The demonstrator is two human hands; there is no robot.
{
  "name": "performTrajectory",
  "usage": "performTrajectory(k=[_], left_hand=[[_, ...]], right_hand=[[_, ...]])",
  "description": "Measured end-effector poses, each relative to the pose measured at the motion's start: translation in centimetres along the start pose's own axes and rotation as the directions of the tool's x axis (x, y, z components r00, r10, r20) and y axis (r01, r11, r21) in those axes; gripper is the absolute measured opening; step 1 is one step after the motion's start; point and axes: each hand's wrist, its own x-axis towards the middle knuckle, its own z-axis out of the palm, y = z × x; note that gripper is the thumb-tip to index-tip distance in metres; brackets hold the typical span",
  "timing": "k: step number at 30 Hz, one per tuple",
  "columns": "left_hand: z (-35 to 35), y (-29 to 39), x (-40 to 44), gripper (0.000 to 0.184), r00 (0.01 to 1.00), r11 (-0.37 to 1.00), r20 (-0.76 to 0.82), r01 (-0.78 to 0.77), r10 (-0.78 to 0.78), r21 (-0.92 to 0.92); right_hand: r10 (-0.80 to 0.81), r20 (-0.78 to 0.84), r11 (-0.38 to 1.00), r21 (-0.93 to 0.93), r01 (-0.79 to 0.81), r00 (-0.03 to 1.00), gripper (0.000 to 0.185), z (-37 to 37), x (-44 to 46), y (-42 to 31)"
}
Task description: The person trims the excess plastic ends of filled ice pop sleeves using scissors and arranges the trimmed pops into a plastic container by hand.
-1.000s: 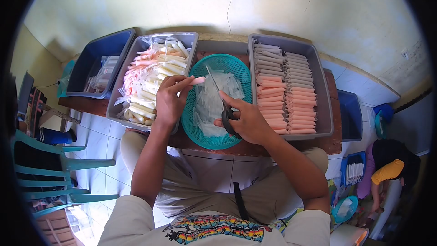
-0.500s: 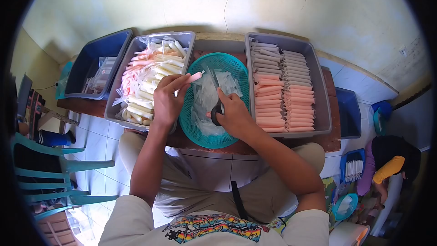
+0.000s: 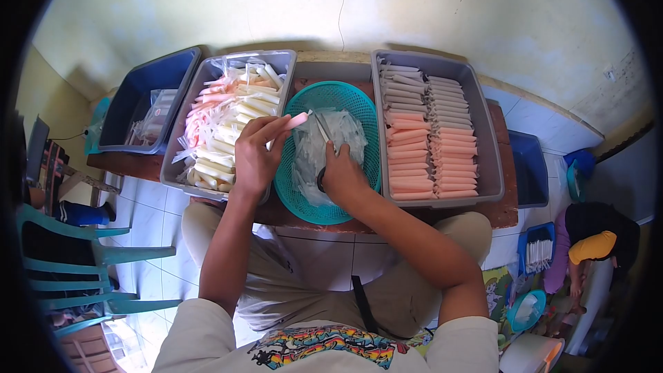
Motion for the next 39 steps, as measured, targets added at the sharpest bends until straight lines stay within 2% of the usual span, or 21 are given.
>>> performTrajectory(k=[2,9,11,12,18,21,23,24,26,30,32,33,35,36,38,39], left_hand=[[-0.1,0.1,0.1,0.031,1.0,1.0,0.016,-0.006,0.006,0.027],[-0.1,0.1,-0.1,0.032,1.0,1.0,0.019,-0.017,0.016,0.018],[0.0,0.0,-0.1,0.032,0.999,0.999,0.025,-0.032,0.032,0.012],[0.0,0.0,-0.1,0.032,0.999,0.999,0.026,-0.035,0.034,0.012],[-0.1,0.6,-0.1,0.032,0.998,0.999,0.027,-0.054,0.054,-0.006],[-0.3,1.3,-0.1,0.033,0.999,0.999,0.033,-0.002,0.004,-0.046],[-0.6,2.1,0.1,0.034,0.995,0.979,0.055,0.091,-0.082,-0.185],[-0.4,2.2,0.1,0.034,0.995,0.978,0.057,0.089,-0.08,-0.186],[0.0,2.3,0.1,0.033,1.0,0.977,0.005,0.012,-0.011,-0.213],[1.3,2.7,-0.5,0.031,0.996,0.948,0.068,0.071,-0.053,-0.309],[2.0,3.2,-1.0,0.027,0.937,0.769,0.243,0.345,-0.251,-0.537],[2.2,3.8,-1.1,0.027,0.937,0.771,0.247,0.345,-0.248,-0.535],[2.4,5.0,-1.1,0.025,0.9,0.66,0.319,0.434,-0.296,-0.613],[2.6,5.4,-1.1,0.025,0.901,0.661,0.322,0.433,-0.292,-0.612],[3.2,6.2,-1.1,0.024,0.88,0.521,0.391,0.474,-0.269,-0.71],[3.6,6.5,-1.0,0.024,0.88,0.52,0.397,0.475,-0.262,-0.71]], right_hand=[[-0.03,-0.042,0.997,-0.078,0.027,0.999,0.068,0.5,-0.1,0.1],[-0.036,-0.004,0.975,-0.22,0.034,0.999,0.071,-0.5,-0.1,-0.9],[0.053,0.081,0.981,-0.191,-0.036,0.995,0.087,-0.2,0.3,-0.9],[0.054,0.079,0.981,-0.189,-0.038,0.995,0.087,-0.2,0.2,-0.8],[0.042,0.079,0.994,-0.104,-0.033,0.996,0.086,-1.6,-0.7,-1.2],[-0.011,0.082,0.997,-0.079,0.017,0.997,0.076,-3.6,-1.6,-1.5],[-0.167,-0.121,0.985,0.03,0.171,0.979,0.07,-4.2,-1.9,-0.9],[-0.164,-0.123,0.985,0.03,0.169,0.979,0.07,-4.9,-1.9,-0.8],[-0.21,-0.177,0.937,0.244,0.249,0.962,0.059,-6.8,-1.8,-0.6],[-0.183,-0.237,0.897,0.358,0.261,0.954,0.051,-8.9,-2.5,-0.4],[-0.18,-0.254,0.847,0.451,0.281,0.95,0.042,-9.2,-3.0,-0.1],[-0.176,-0.257,0.845,0.455,0.28,0.95,0.042,-9.3,-3.2,-0.1],[-0.22,-0.31,0.845,0.413,0.34,0.925,0.034,-9.5,-3.6,0.2],[-0.217,-0.314,0.845,0.414,0.339,0.924,0.034,-9.6,-3.8,0.3],[-0.229,-0.382,0.867,0.338,0.365,0.896,0.029,-9.9,-4.0,0.8],[-0.221,-0.387,0.869,0.338,0.361,0.895,0.029,-10.2,-4.2,1.2]])
